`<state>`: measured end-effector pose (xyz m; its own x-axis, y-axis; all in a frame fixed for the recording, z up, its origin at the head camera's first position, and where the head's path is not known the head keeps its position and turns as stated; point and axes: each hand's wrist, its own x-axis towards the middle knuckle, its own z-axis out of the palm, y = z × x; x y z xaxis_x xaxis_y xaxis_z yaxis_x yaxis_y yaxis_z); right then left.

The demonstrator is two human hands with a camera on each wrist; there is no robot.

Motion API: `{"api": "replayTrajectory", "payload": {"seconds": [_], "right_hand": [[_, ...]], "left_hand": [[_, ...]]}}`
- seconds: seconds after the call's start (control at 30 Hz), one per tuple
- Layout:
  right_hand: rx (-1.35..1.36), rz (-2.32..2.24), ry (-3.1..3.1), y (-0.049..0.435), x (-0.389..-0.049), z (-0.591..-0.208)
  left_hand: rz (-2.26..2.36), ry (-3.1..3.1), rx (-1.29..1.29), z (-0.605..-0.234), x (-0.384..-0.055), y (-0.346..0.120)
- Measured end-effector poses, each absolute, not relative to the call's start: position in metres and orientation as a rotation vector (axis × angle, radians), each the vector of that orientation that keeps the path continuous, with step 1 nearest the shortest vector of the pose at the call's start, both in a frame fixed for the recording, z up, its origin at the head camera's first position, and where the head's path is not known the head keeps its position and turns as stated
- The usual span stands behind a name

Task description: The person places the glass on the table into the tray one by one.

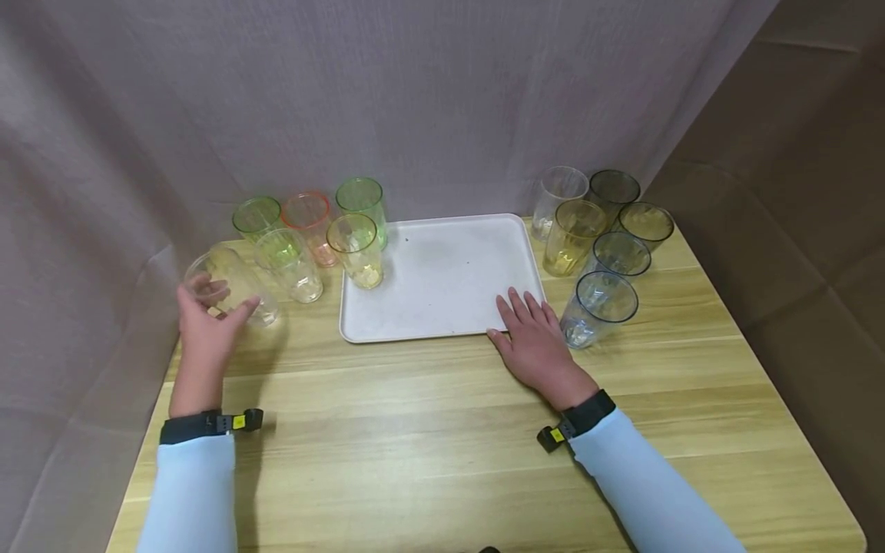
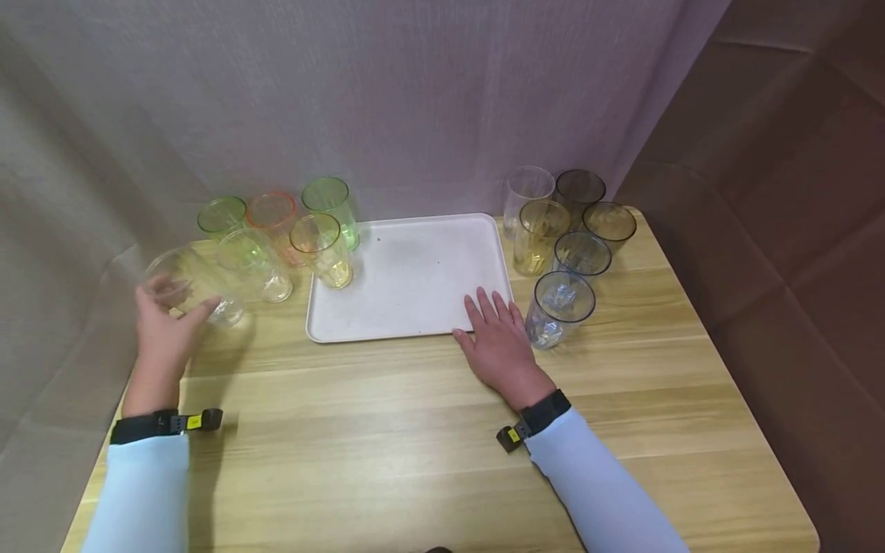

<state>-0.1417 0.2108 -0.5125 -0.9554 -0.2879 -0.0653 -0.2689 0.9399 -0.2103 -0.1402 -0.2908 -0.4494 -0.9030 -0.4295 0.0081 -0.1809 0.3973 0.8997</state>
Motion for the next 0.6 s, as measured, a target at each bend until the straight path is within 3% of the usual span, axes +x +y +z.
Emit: {"api": "replayTrajectory", "payload": {"seconds": [0.3, 0.6], "right_hand": [[-0.429, -0.319, 3.002, 0.211, -0.142, -0.511], [-0.439, -0.317, 3.007, 0.211, -0.143, -0.513]], "left_hand": [[-1.575, -2.469, 0.281, -0.441, -0.123, -0.258], [-1.691, -2.475, 0.026, -0.446, -0.133, -0.215]]}}
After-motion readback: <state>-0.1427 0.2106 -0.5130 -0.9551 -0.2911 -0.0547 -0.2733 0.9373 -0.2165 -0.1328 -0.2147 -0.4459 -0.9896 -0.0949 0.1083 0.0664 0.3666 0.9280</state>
